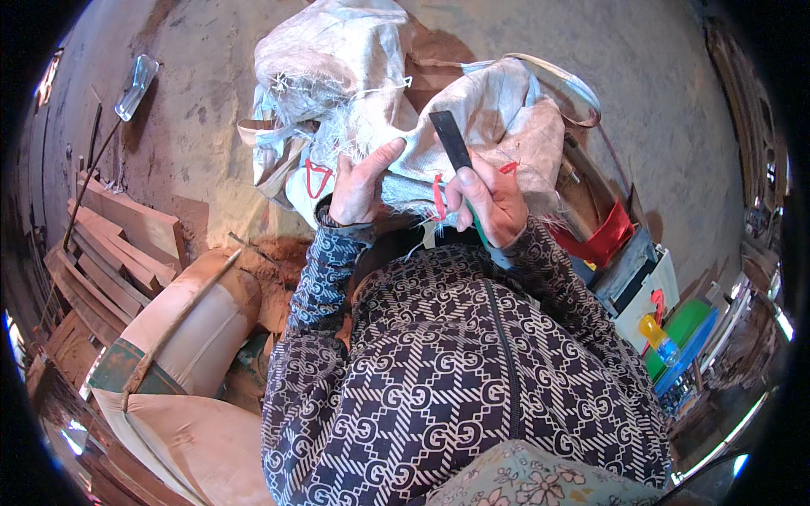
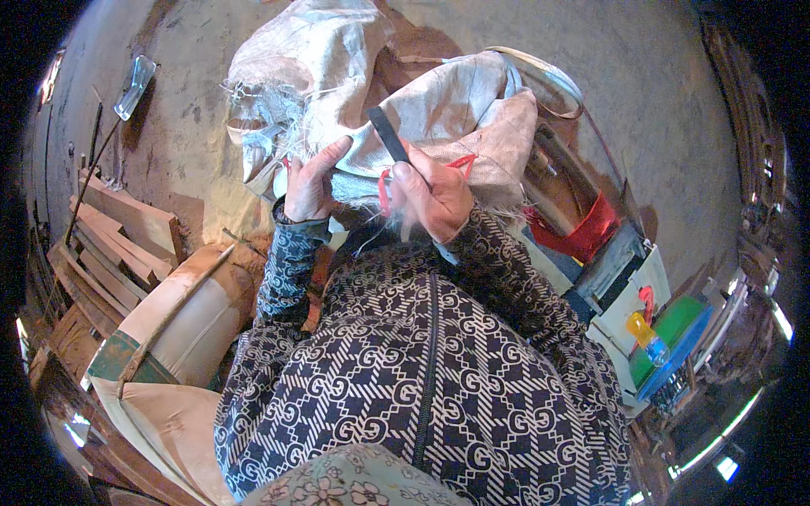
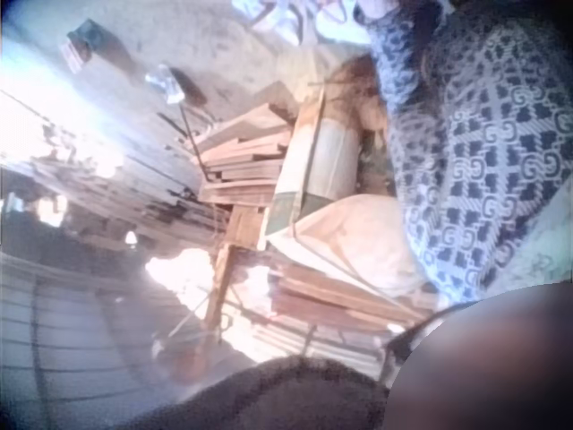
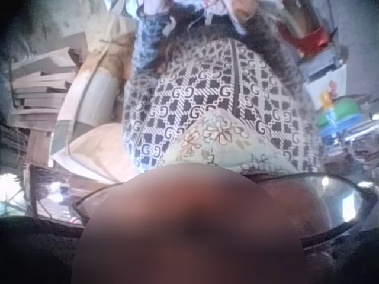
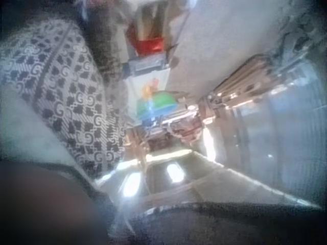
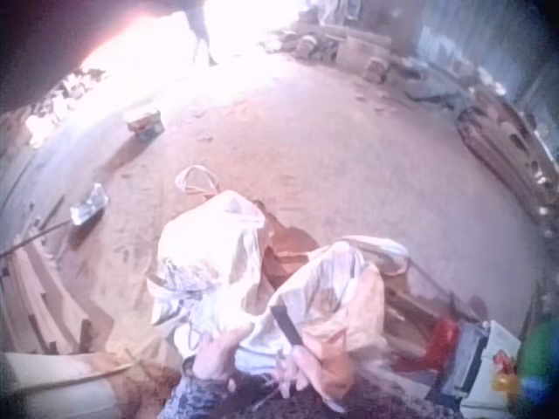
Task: The person sews a white sack using a red thread and a needle, pulling the thread through the fabric repeatedly. They also use a small knife to cut the thread and adjust the sack's position during the process.
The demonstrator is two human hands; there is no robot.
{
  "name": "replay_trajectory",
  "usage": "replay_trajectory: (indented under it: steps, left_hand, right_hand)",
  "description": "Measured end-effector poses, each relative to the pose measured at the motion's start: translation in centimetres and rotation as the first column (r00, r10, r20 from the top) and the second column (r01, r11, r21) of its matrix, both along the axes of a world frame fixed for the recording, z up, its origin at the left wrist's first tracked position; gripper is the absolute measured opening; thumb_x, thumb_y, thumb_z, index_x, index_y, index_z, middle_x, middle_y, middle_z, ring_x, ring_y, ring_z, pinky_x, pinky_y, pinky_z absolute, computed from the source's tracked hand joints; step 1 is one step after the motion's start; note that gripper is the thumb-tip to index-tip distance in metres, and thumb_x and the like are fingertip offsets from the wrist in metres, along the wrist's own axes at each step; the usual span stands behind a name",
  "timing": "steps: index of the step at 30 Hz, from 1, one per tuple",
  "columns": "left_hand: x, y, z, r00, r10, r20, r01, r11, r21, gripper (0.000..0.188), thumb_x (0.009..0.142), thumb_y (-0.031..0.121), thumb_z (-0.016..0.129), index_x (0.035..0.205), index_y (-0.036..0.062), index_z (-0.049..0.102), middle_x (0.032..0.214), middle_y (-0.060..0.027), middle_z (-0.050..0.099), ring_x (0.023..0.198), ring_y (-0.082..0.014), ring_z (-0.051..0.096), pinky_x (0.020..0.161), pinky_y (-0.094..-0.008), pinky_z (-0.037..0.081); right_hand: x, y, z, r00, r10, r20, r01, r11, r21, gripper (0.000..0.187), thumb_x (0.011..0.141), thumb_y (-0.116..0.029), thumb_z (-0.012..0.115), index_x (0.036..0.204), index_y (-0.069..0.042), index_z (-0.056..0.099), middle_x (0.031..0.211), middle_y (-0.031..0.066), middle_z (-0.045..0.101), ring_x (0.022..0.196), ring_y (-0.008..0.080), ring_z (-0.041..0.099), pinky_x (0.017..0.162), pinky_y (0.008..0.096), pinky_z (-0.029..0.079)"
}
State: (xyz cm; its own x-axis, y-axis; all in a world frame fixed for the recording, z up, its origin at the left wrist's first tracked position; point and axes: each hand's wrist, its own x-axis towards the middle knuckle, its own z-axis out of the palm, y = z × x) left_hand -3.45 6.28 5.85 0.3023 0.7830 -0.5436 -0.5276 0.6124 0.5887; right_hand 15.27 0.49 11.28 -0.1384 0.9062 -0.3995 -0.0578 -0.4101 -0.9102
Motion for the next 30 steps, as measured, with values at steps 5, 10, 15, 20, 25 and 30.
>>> replay_trajectory:
  steps: [5, 10, 15, 20, 25, 30]
  left_hand:
    - [0.0, -0.6, -0.3, 0.998, 0.028, 0.055, -0.026, 0.999, -0.035, 0.033, 0.088, 0.002, 0.067, 0.12, -0.0027, 0.059, 0.108, -0.0124, 0.069, 0.096, -0.0208, 0.068, 0.083, -0.0344, 0.056]
    - [0.4, -1.3, -1.2, 0.997, 0.023, 0.08, -0.02, 0.999, -0.042, 0.035, 0.09, 0.005, 0.063, 0.125, -0.0002, 0.058, 0.112, -0.0125, 0.068, 0.1, -0.023, 0.067, 0.088, -0.0378, 0.055]
    - [0.2, -1.5, -2.0, 0.998, -0.012, 0.067, 0.016, 0.998, -0.053, 0.035, 0.091, 0.005, 0.061, 0.125, 0.0005, 0.058, 0.112, -0.0118, 0.068, 0.101, -0.0224, 0.067, 0.089, -0.0369, 0.053]
    - [-0.4, -2.1, -2.3, 0.982, -0.031, 0.186, 0.069, 0.978, -0.198, 0.036, 0.09, 0.008, 0.063, 0.124, -0.0012, 0.058, 0.11, -0.0117, 0.069, 0.101, -0.0235, 0.067, 0.089, -0.0372, 0.053]
    - [-1.1, -2.3, -3.6, 0.942, -0.064, 0.329, 0.149, 0.959, -0.24, 0.038, 0.091, 0.017, 0.064, 0.122, -0.0035, 0.059, 0.115, -0.0139, 0.068, 0.104, -0.0239, 0.065, 0.092, -0.0373, 0.051]
    - [-0.1, -1.2, -4.3, 0.992, 0.026, 0.12, -0.009, 0.99, -0.137, 0.03, 0.096, 0.017, 0.06, 0.118, -0.004, 0.061, 0.11, -0.013, 0.069, 0.097, -0.0212, 0.067, 0.084, -0.0355, 0.054]
  right_hand:
    - [0.2, 2.3, 2.4, 0.996, 0.09, -0.015, -0.088, 0.991, 0.096, 0.05, 0.106, -0.027, 0.038, 0.147, 0.002, 0.037, 0.064, 0.0007, 0.052, 0.06, 0.0109, 0.057, 0.061, 0.0261, 0.049]
    - [0.8, 3.1, 0.6, 0.924, 0.277, 0.263, -0.304, 0.95, 0.068, 0.051, 0.105, -0.027, 0.039, 0.15, -0.003, 0.034, 0.069, 0.007, 0.059, 0.064, 0.0146, 0.061, 0.064, 0.029, 0.05]
    - [-0.3, 2.2, -2.0, 0.931, 0.234, 0.28, -0.279, 0.951, 0.131, 0.051, 0.106, -0.026, 0.038, 0.152, -0.005, 0.031, 0.067, -0.0017, 0.048, 0.059, 0.0064, 0.046, 0.059, 0.0234, 0.041]
    - [-0.6, 1.1, -3.5, 0.982, 0.188, 0.019, -0.188, 0.982, -0.019, 0.052, 0.107, -0.033, 0.037, 0.152, -0.009, 0.032, 0.062, -0.0027, 0.044, 0.053, 0.0063, 0.043, 0.052, 0.0231, 0.038]
    - [-0.2, 1.3, -2.7, 0.94, -0.041, -0.338, -0.09, 0.927, -0.363, 0.055, 0.106, -0.045, 0.034, 0.152, -0.014, 0.032, 0.057, -0.0036, 0.043, 0.045, 0.0082, 0.042, 0.044, 0.0234, 0.039]
    - [0.3, 0.7, -3.6, 0.95, -0.057, -0.306, -0.06, 0.93, -0.362, 0.053, 0.105, -0.046, 0.035, 0.145, -0.011, 0.038, 0.06, 0.0001, 0.051, 0.041, 0.0061, 0.04, 0.038, 0.0221, 0.032]
